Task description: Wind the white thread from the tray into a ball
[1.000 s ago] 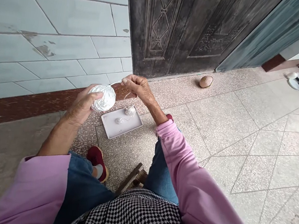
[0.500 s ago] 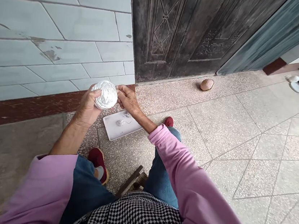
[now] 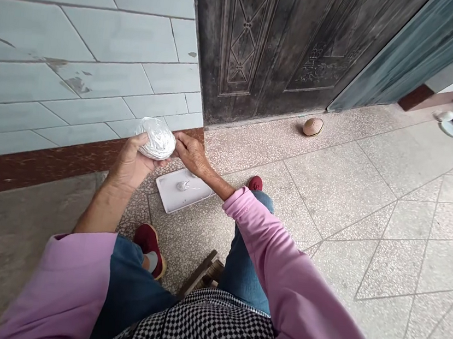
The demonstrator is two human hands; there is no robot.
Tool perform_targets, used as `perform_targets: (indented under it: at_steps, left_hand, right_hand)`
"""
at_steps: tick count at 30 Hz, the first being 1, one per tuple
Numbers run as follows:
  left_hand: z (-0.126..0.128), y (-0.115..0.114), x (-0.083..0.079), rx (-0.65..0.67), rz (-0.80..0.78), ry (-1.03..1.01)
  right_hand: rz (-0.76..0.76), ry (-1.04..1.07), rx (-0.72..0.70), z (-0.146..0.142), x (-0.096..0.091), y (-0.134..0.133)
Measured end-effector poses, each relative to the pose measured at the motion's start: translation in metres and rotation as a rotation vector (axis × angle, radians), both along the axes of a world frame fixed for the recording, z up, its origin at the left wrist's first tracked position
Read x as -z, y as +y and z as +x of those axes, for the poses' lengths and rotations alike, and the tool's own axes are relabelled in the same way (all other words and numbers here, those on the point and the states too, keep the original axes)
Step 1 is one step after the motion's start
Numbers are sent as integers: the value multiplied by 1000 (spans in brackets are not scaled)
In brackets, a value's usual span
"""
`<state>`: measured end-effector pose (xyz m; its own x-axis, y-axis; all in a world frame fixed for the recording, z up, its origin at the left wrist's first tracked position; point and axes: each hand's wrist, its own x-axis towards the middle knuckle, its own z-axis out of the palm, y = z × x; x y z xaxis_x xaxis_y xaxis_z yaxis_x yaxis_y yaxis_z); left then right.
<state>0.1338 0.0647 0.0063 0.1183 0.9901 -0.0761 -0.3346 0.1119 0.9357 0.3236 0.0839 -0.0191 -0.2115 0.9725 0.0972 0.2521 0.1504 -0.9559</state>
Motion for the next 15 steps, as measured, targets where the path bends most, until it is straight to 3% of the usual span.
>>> perform_targets:
  at_steps: [3,9,15]
  left_hand:
    - [-2,5,5,-82,67,48]
    - [-19,18,14,-247,131,218]
    - [-30,11,10,-267,281,579]
  right_hand:
    - [-21,-72,-13,1,-4,-10]
    - [31,-110,-309,-5,-13,-30]
    - [-5,-56,-218,15,-40,-29]
